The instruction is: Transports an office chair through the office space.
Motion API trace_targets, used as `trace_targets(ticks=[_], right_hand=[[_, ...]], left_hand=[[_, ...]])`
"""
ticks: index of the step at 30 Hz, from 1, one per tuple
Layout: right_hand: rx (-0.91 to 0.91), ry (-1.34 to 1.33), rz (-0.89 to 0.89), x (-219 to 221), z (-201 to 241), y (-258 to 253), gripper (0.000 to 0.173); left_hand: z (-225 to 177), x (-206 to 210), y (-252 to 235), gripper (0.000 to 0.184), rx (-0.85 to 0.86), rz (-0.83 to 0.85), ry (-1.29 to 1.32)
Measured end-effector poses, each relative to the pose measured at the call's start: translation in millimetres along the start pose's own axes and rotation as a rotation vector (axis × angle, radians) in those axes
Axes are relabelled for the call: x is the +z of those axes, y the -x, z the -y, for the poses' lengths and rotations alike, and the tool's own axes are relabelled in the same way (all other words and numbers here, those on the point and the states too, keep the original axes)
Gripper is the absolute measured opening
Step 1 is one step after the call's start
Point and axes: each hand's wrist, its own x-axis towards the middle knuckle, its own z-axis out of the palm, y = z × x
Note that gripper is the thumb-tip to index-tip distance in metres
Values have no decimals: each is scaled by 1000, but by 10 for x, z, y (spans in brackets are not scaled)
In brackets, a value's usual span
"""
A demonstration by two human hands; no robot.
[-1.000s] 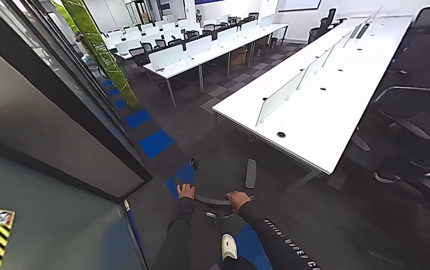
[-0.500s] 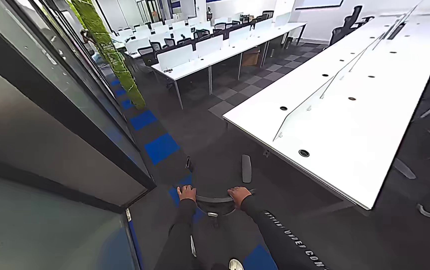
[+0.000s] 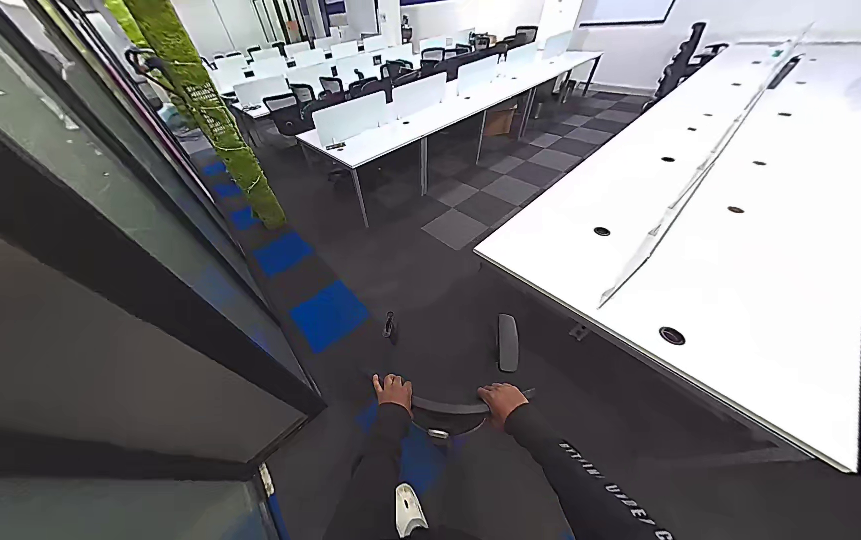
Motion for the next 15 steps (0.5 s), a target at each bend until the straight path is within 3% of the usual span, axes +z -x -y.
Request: trace_targets(ticks=[15], right_hand=[[27,-156,-68,-629,976,-1495,51]], left_hand=[[1500,-749,-1441,53,6,-23,-46]])
